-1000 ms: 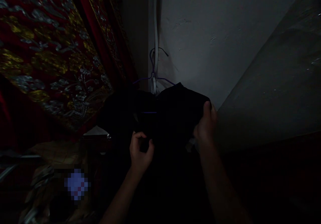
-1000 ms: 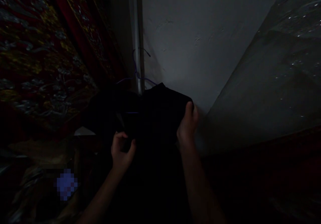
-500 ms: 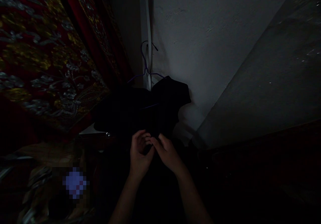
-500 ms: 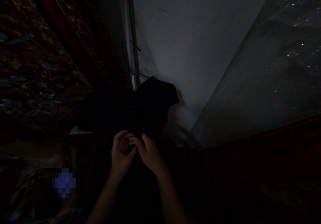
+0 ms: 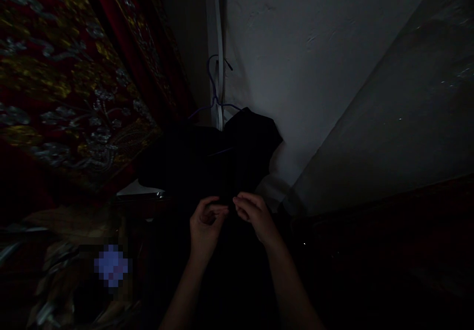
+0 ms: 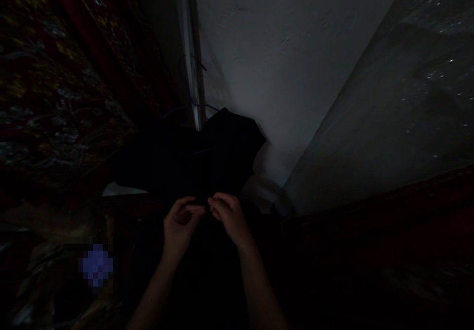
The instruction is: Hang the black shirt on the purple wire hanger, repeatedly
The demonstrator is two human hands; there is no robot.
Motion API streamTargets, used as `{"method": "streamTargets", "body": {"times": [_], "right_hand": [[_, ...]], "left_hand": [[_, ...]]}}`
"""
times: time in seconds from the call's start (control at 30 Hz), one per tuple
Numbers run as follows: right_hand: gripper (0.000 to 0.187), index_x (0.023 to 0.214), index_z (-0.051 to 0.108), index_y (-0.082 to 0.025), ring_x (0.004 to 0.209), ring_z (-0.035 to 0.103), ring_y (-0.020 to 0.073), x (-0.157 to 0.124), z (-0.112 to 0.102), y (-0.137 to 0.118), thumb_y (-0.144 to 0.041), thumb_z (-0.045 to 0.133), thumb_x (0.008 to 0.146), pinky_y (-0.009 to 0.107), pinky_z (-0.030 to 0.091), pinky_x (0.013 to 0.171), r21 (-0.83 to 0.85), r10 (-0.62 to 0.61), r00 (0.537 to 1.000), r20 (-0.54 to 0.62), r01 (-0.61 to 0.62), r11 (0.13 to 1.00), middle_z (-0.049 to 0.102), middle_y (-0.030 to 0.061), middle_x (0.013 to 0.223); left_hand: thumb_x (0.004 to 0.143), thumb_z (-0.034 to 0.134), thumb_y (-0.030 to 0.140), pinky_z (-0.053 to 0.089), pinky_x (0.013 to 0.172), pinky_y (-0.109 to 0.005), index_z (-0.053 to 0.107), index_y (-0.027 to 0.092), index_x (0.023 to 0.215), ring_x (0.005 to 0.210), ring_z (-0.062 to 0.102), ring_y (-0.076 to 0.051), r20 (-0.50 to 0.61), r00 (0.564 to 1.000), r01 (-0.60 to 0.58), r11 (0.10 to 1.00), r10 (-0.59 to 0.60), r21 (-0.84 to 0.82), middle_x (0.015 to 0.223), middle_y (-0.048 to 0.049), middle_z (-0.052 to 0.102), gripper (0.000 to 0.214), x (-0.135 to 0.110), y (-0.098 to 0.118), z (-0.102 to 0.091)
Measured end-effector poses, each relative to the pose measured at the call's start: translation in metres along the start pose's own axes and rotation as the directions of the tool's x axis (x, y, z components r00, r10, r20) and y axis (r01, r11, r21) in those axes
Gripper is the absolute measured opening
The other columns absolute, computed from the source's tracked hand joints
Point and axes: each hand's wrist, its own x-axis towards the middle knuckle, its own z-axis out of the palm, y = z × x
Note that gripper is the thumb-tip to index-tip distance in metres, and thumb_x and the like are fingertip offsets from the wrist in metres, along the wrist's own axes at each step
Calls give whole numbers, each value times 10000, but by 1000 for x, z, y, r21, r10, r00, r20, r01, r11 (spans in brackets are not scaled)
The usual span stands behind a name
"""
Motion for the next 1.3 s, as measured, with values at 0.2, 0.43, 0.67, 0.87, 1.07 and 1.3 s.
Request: {"method": "streamTargets", "body": {"times": [0.2,0.43,0.67,0.87,1.07,1.3], "right_hand": [[361,612,586,-188,455,371,94,-3,2,-4,-469,611,835,246,267,491,-75,-3,996,85,9,997,443,-46,465],[310,656,615,-193,429,412,100,-7,17,-13,-451,597,827,247,287,470,33,46,983,178,-53,998,491,-39,478],[426,709,583,-209,503,515,132,39,5,12,-601,582,875,255,384,549,-224,-122,980,-154,86,971,526,-37,516],[605,591,619,-206,666,672,194,91,20,16,-618,426,990,279,414,643,-595,-30,978,-205,-100,797,653,60,597],[283,750,697,-190,766,697,197,97,24,29,-357,578,946,265,390,655,-657,-27,972,-235,-139,741,746,79,797],[575,714,711,-185,692,691,180,102,27,16,-520,368,1032,260,421,676,-613,-38,980,-194,-91,785,700,61,645]], "left_hand": [[850,693,223,579,848,-349,676,200,1031,952,713,-213,49,955,-291,904,291,312,1010,-66,725,184,6,-3,6],[967,545,256,517,702,-282,655,199,969,771,671,-174,117,950,-313,886,290,342,838,-18,699,124,4,-1,8],[973,566,267,512,869,-334,677,205,994,945,683,-207,91,962,-272,893,257,359,973,-47,714,129,15,-6,3],[966,564,241,518,871,-346,678,205,964,956,677,-216,129,959,-282,884,251,372,973,-51,703,119,11,-13,1],[947,579,218,515,904,-362,677,201,992,993,662,-219,89,960,-278,878,265,390,1009,-60,688,109,12,-16,-5],[930,588,200,521,892,-357,680,201,986,980,666,-217,71,966,-257,884,249,391,1000,-57,688,107,14,-23,-6]]}}
